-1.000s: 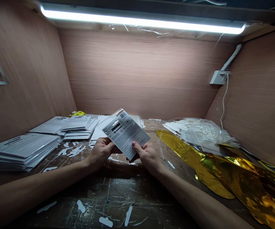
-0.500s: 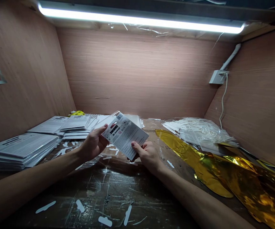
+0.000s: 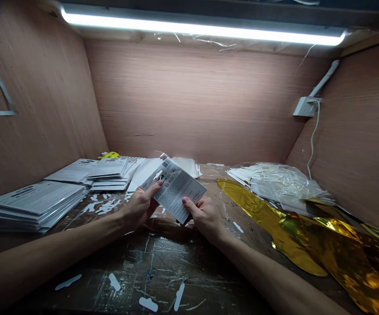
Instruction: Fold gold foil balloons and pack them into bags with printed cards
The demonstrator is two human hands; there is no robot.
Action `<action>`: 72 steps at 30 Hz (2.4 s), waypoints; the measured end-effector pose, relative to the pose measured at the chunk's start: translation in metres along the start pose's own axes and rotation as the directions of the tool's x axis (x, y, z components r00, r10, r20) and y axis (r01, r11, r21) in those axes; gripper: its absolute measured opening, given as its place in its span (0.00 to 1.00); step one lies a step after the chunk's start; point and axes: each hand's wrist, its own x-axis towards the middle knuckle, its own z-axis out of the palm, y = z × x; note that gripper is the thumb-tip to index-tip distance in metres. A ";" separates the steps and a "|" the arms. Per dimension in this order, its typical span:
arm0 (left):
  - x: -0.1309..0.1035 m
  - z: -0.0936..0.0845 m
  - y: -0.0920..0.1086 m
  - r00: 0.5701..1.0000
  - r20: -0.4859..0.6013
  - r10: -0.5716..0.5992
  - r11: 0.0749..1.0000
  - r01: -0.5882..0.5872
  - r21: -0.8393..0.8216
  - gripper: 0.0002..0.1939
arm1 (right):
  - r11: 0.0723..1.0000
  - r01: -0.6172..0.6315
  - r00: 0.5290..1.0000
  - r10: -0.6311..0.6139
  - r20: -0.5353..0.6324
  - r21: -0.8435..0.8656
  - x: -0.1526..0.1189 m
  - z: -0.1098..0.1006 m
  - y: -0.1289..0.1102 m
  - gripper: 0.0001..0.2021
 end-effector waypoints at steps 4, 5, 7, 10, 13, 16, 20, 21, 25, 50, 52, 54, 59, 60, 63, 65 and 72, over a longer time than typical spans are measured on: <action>-0.002 0.003 -0.004 0.999 -0.021 -0.046 0.999 0.045 -0.013 0.09 | 0.998 -0.046 0.999 0.045 0.021 0.039 0.002 0.000 -0.001 0.30; -0.001 0.003 -0.003 0.998 -0.035 -0.046 0.999 0.046 -0.014 0.09 | 0.995 -0.063 0.998 0.061 0.028 0.073 0.003 -0.001 -0.003 0.29; 0.002 0.002 0.000 0.997 -0.070 -0.036 0.999 0.034 -0.022 0.08 | 0.986 -0.076 0.997 0.074 0.021 0.147 0.004 -0.003 -0.007 0.27; 0.007 -0.001 0.005 0.992 -0.126 -0.029 0.999 0.024 -0.042 0.08 | 0.981 -0.045 0.998 0.052 -0.028 0.190 0.005 -0.007 -0.014 0.24; 0.005 -0.003 0.003 0.988 -0.146 -0.043 0.998 0.035 -0.057 0.08 | 0.986 -0.018 0.998 0.027 -0.051 0.165 0.004 -0.009 -0.017 0.22; -0.004 -0.001 -0.008 0.992 -0.069 -0.105 0.994 0.101 -0.051 0.11 | 0.989 0.009 0.998 -0.001 -0.056 0.147 0.003 -0.006 -0.017 0.23; -0.015 0.006 -0.021 0.988 0.072 -0.134 0.990 0.132 0.040 0.17 | 0.992 0.043 0.998 -0.037 -0.051 0.116 0.001 -0.002 -0.019 0.23; -0.016 0.007 -0.020 0.990 0.078 -0.120 0.992 0.116 0.050 0.18 | 0.993 0.045 0.998 -0.039 -0.052 0.111 0.001 -0.002 -0.020 0.24; -0.008 0.006 -0.004 0.999 0.001 -0.037 0.999 0.037 -0.003 0.16 | 0.994 0.025 0.997 -0.018 -0.071 0.103 0.003 -0.007 -0.019 0.24; -0.019 0.005 -0.014 0.999 -0.037 0.010 0.973 -0.001 0.230 0.18 | 0.996 0.085 0.993 -0.084 -0.078 0.016 -0.006 0.001 -0.028 0.22; -0.013 0.002 -0.004 1.000 0.008 0.022 0.977 -0.023 0.213 0.17 | 0.996 0.091 0.993 -0.091 -0.074 -0.006 -0.003 -0.005 -0.028 0.22; -0.002 -0.004 0.011 0.992 0.041 0.120 0.987 -0.123 0.103 0.17 | 0.995 0.098 0.991 -0.100 -0.083 -0.035 0.001 -0.012 -0.026 0.22; 0.029 -0.027 0.037 0.996 0.002 0.089 0.974 -0.087 0.208 0.14 | 0.981 0.071 0.992 -0.088 -0.090 -0.178 0.011 -0.032 -0.010 0.23; 0.034 -0.032 0.038 0.999 0.002 0.038 0.961 -0.037 0.273 0.14 | 0.979 0.057 0.993 -0.075 -0.087 -0.197 0.014 -0.036 -0.007 0.23; 0.042 -0.044 0.035 0.998 -0.020 -0.061 0.920 0.064 0.387 0.16 | 0.975 0.032 0.996 -0.049 -0.071 -0.221 0.019 -0.042 0.001 0.24; 0.044 -0.049 0.031 0.995 -0.063 -0.075 0.915 0.094 0.392 0.17 | 0.969 0.015 0.998 -0.029 -0.051 -0.246 0.022 -0.045 0.003 0.24; 0.046 -0.053 0.026 0.985 -0.114 -0.128 0.915 0.162 0.368 0.14 | 0.947 -0.023 1.000 0.016 -0.025 -0.320 0.022 -0.050 -0.002 0.20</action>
